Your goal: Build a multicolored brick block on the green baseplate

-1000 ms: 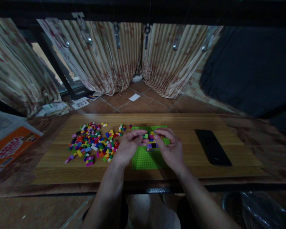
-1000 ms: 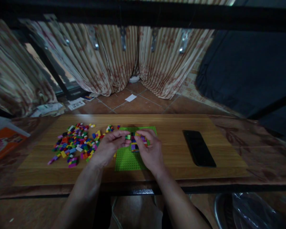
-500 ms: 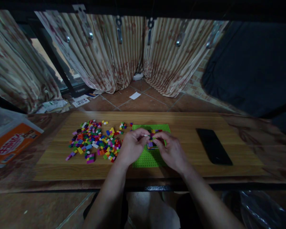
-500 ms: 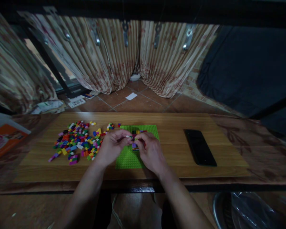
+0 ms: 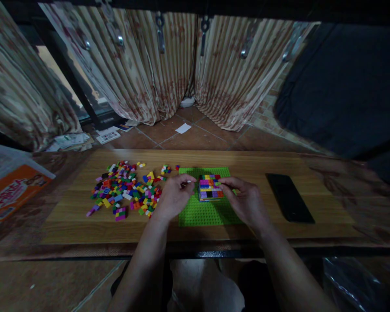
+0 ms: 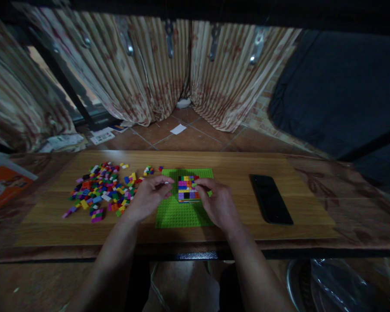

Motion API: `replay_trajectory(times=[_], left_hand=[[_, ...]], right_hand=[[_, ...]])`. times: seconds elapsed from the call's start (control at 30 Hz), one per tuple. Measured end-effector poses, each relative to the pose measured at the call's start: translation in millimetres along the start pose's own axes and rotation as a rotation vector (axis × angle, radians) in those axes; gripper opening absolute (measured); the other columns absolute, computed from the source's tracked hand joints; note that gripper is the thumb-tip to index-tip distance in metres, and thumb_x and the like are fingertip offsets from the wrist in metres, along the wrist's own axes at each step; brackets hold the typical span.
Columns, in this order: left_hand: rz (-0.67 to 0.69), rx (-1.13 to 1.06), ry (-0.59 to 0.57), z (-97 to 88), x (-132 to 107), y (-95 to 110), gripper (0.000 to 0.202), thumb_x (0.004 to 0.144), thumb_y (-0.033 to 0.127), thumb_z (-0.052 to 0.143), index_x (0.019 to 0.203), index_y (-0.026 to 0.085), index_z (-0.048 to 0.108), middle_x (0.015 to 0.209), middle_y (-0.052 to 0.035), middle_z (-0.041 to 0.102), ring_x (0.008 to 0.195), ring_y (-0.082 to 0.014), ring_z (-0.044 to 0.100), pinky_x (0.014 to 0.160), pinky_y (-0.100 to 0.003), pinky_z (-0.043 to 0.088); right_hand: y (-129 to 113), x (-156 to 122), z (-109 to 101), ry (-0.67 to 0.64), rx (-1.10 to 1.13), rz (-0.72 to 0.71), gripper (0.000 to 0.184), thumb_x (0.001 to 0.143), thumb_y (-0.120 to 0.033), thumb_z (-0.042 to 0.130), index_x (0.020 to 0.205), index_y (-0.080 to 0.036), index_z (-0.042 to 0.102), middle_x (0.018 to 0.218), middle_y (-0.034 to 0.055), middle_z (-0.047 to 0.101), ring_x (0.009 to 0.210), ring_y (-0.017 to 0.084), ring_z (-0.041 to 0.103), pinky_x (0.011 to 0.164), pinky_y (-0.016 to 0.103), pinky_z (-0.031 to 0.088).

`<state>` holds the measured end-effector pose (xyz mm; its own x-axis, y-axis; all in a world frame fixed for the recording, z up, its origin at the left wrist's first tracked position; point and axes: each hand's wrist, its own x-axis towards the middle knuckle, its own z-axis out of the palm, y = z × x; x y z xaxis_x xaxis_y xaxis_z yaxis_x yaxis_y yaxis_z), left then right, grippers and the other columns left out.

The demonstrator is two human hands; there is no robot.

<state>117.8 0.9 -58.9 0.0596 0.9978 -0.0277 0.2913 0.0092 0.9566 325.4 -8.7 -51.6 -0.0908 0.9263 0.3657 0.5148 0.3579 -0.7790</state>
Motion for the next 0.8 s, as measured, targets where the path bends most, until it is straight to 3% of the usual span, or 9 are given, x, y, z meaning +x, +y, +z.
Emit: replay_trajectory(times=[0.2, 0.63, 0.8], left_hand=[[0.006, 0.001, -0.013, 1.4, 0.1, -0.3, 0.016, 0.08, 0.026, 0.056, 0.087, 0.019, 0.069, 0.065, -0.0003, 0.066, 0.06, -0.0144, 0.062, 0.055, -0.023, 0.045], [-0.002, 0.012, -0.011, 0.6, 0.6, -1.4, 0.016, 0.078, 0.026, 0.057, 0.086, 0.02, 0.07, 0.065, -0.0001, 0.065, 0.057, -0.0144, 0.059, 0.054, -0.024, 0.044], [0.004, 0.011, -0.009, -0.6, -0.1, -1.5, 0.016, 0.078, 0.025, 0.058, 0.087, 0.02, 0.07, 0.064, 0.0004, 0.065, 0.057, -0.014, 0.059, 0.054, -0.023, 0.043]], right_hand=[[-4.4, 1.0, 4.0, -0.005, -0.088, -0.111, 0.013, 0.086, -0.032, 0.062, 0.09, -0.031, 0.074, 0.102, 0.0028, 0.07, 0.1, 0.024, 0.062, 0.092, 0.045, 0.046], [13.3, 1.3, 24.0, 0.109, 0.09, 0.109, 0.006, 0.073, -0.03, 0.072, 0.078, -0.03, 0.076, 0.11, 0.0044, 0.063, 0.108, 0.025, 0.058, 0.098, 0.047, 0.042], [14.1, 3.8, 24.1, 0.095, 0.187, 0.131, 0.018, 0.072, -0.034, 0.074, 0.089, -0.028, 0.075, 0.113, 0.0052, 0.064, 0.11, 0.025, 0.058, 0.097, 0.045, 0.044]])
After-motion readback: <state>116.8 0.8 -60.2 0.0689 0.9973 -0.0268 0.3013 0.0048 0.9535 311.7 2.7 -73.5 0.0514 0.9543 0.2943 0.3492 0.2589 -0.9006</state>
